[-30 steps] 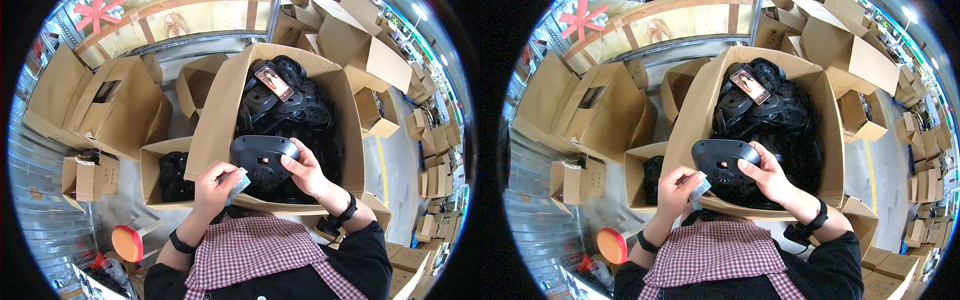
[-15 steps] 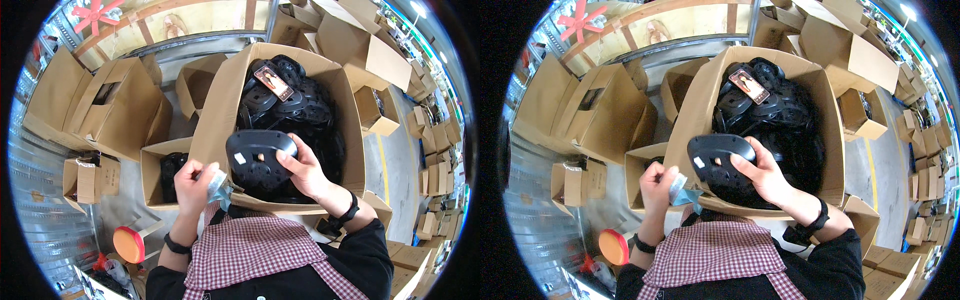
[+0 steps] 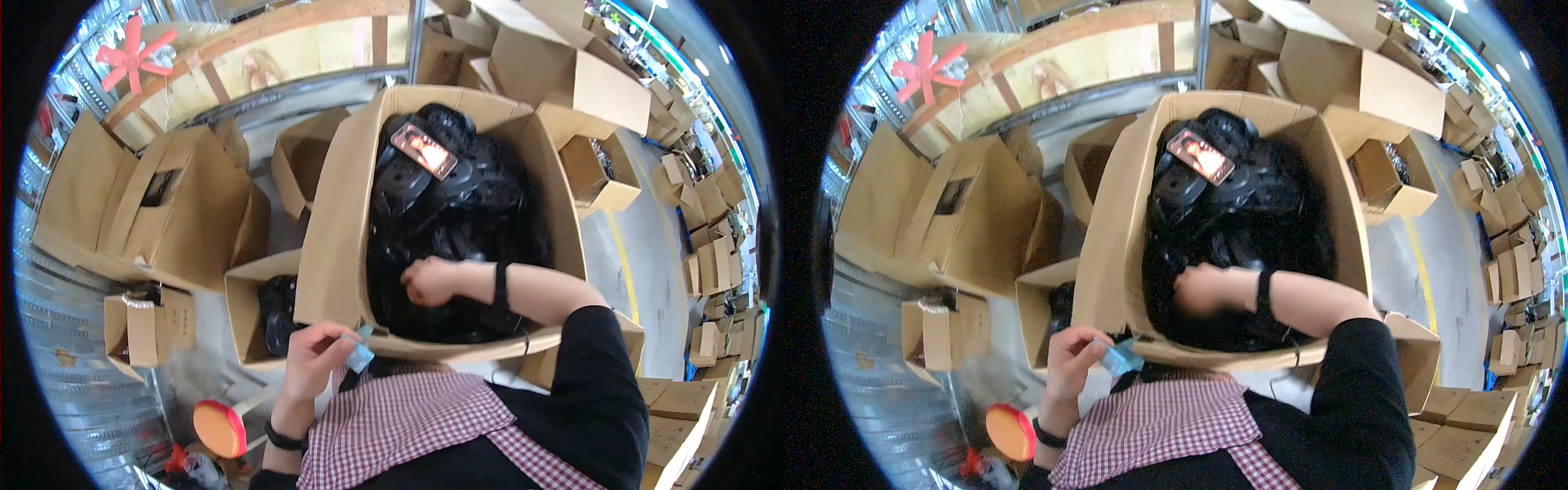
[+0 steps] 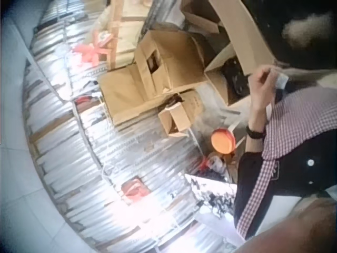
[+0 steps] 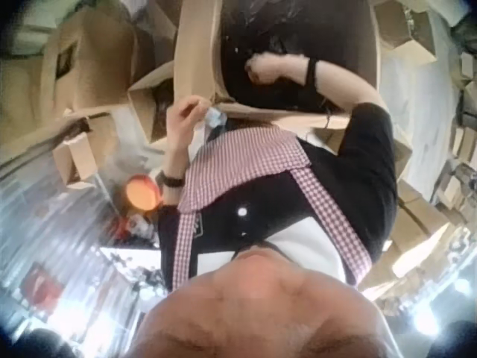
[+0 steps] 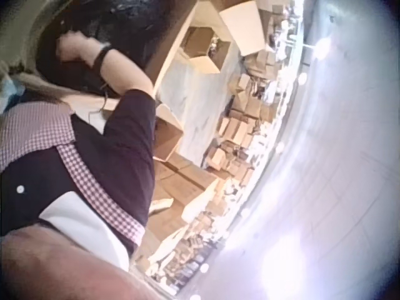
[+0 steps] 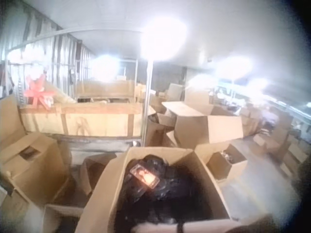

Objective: Sorting and applying labels to plastic components in a manufacturing setting.

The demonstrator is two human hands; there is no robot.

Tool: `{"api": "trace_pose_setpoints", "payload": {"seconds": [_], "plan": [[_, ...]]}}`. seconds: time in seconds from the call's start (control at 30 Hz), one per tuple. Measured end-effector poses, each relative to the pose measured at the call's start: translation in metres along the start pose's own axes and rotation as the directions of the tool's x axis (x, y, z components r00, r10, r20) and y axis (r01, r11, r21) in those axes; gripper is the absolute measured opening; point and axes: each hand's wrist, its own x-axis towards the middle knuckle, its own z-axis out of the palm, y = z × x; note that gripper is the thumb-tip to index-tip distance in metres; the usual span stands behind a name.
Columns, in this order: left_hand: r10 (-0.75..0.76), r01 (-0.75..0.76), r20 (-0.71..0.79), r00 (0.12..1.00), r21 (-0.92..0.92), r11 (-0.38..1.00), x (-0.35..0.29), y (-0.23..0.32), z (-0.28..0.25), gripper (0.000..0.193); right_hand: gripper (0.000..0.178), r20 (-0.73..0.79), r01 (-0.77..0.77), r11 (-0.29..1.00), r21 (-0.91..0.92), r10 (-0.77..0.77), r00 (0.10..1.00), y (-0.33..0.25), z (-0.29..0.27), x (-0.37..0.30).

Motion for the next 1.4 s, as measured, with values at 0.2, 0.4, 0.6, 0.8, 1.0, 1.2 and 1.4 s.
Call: {"api": "trace_pose_setpoints", "payload": {"seconds": [0.2,0.4,0.6,0.8,1.0,1.2,1.4], "plan": [[0.082,-0.100,-0.167,0.982,-0.106,0.989,0.001,-0.007,-0.003,0.009,0.045,0.006,0.250,0.778,-0.576,-0.302,0.953,0.014,0.084,0.036],[0.080,-0.113,-0.257,0.963,-0.119,0.986,0.004,-0.008,0.001,0.011,0.022,-0.265,0.230,0.807,-0.544,-0.425,0.865,0.018,0.083,0.049],[0.144,-0.166,-0.273,0.951,-0.059,0.984,0.022,-0.003,0.009,0.011,0.018,-0.600,0.130,0.958,-0.255,-0.262,0.756,0.024,0.030,0.020],[0.101,-0.129,-0.223,0.970,-0.115,0.985,0.027,-0.001,0.013,0.013,0.020,-0.527,0.051,0.700,0.713,0.486,0.697,0.016,-0.048,-0.043],[0.069,-0.076,-0.132,0.989,-0.048,0.996,0.036,0.007,0.030,0.015,0.032,-0.297,0.248,-0.673,0.697,0.043,0.954,-0.022,-0.046,-0.071],[0.190,-0.191,-0.149,0.970,0.009,0.982,0.043,0.008,0.038,0.012,0.038,-0.252,-0.055,-0.698,0.714,-0.330,0.910,-0.057,-0.043,-0.067],[0.212,-0.218,-0.144,0.967,-0.026,0.976,0.044,0.011,0.043,0.013,0.049,-0.149,-0.156,-0.625,0.765,-0.407,0.901,-0.069,-0.038,-0.057]]}}
